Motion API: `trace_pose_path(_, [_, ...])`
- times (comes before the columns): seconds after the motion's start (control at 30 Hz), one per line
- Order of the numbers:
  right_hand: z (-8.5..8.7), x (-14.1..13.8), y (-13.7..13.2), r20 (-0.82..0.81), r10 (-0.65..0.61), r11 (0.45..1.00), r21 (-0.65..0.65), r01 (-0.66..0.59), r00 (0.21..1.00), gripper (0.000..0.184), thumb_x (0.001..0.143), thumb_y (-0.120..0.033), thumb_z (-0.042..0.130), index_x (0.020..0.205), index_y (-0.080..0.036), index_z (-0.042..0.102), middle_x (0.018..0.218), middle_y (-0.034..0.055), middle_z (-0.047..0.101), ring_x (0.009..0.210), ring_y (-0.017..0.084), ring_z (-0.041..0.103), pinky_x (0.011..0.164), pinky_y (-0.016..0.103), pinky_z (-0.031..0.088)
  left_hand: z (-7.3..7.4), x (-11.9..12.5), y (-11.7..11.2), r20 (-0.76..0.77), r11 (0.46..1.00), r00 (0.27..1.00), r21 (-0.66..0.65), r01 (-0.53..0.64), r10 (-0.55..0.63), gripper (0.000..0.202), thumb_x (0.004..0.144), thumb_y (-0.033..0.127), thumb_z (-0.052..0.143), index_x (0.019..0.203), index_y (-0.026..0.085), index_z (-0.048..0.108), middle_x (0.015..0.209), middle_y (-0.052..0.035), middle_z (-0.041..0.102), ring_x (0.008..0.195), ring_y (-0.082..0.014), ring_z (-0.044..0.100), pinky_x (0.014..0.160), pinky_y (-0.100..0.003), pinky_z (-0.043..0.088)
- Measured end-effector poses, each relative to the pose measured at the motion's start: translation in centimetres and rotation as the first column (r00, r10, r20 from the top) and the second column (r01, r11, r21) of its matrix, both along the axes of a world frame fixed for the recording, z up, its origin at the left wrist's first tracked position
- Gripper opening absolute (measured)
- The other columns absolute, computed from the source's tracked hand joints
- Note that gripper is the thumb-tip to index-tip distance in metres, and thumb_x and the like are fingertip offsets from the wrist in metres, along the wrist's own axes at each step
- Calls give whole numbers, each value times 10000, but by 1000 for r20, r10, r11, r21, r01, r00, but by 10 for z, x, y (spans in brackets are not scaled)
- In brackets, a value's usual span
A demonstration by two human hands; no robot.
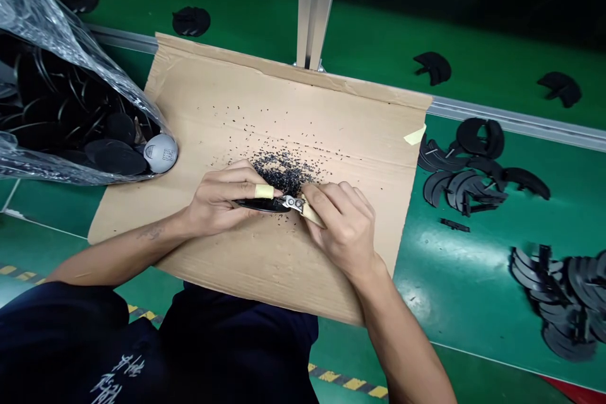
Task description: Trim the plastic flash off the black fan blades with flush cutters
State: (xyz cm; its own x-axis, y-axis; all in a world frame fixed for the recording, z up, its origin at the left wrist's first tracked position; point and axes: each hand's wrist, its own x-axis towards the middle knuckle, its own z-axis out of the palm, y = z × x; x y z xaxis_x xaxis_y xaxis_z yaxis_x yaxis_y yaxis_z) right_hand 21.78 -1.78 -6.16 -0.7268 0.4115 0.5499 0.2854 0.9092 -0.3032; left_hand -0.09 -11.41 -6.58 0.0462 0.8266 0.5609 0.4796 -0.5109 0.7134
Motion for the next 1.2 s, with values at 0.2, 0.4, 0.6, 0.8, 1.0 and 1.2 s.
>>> trace_pose_path(0.2, [10, 1, -3, 80, -60, 985, 168, 46, 995, 73, 936, -128, 674, 990, -160, 711, 688, 29, 690, 601, 149, 531, 586, 310, 423, 0, 1, 1, 30, 999, 999, -11, 39, -39, 139, 923, 278, 743, 1045, 220, 776, 868, -32, 748, 768, -132, 600, 699, -289, 474])
trace_pose_path(0.4, [7, 0, -6, -65, 35, 993, -109, -42, 997, 130, 952, -84, 602, 965, -172, 696, 749, 32, 702, 630, 133, 610, 586, 276, 455, 2, 3, 2, 78, 997, 994, -12, 72, -71, 167, 899, 237, 766, 1060, 195, 775, 868, -43, 747, 778, -135, 607, 704, -292, 481])
trace_pose_path(0.6, [3, -2, -2, 16, -86, 996, -34, 86, 996, 127, 957, -123, 586, 991, -174, 697, 754, 43, 680, 653, 163, 560, 599, 314, 402, 1, 4, 1, 18, 999, 999, -26, 44, -44, 229, 907, 240, 757, 1131, 197, 744, 891, -36, 744, 794, -130, 619, 726, -282, 504])
trace_pose_path(0.8, [0, -2, -1, 114, -86, 983, -151, 103, 990, 170, 964, -185, 549, 1051, -175, 695, 866, 74, 711, 760, 198, 586, 676, 333, 432, 0, 5, 2, -13, 995, 996, -39, -92, 92, 182, 912, 235, 747, 1081, 169, 731, 886, -30, 744, 781, -118, 633, 719, -264, 511])
trace_pose_path(1.0, [3, -4, -5, -64, -50, 791, -612, 0, 997, 191, 900, -315, 721, 1051, -207, 674, 902, 40, 726, 717, 176, 642, 605, 295, 475, 1, 4, 2, 140, 991, 987, -110, -70, 85, 200, 874, 278, 794, 1000, 152, 703, 945, -52, 746, 852, -133, 691, 775, -265, 574])
trace_pose_path(1.2, [4, -3, -9, -25, 81, 995, -53, -83, 996, 106, 940, -128, 610, 980, -194, 682, 809, 47, 724, 690, 164, 594, 621, 322, 413, -6, 1, 2, -198, 996, 976, 16, -89, 90, 75, 937, 148, 667, 1009, 167, 674, 948, -58, 741, 887, -152, 692, 778, -282, 578])
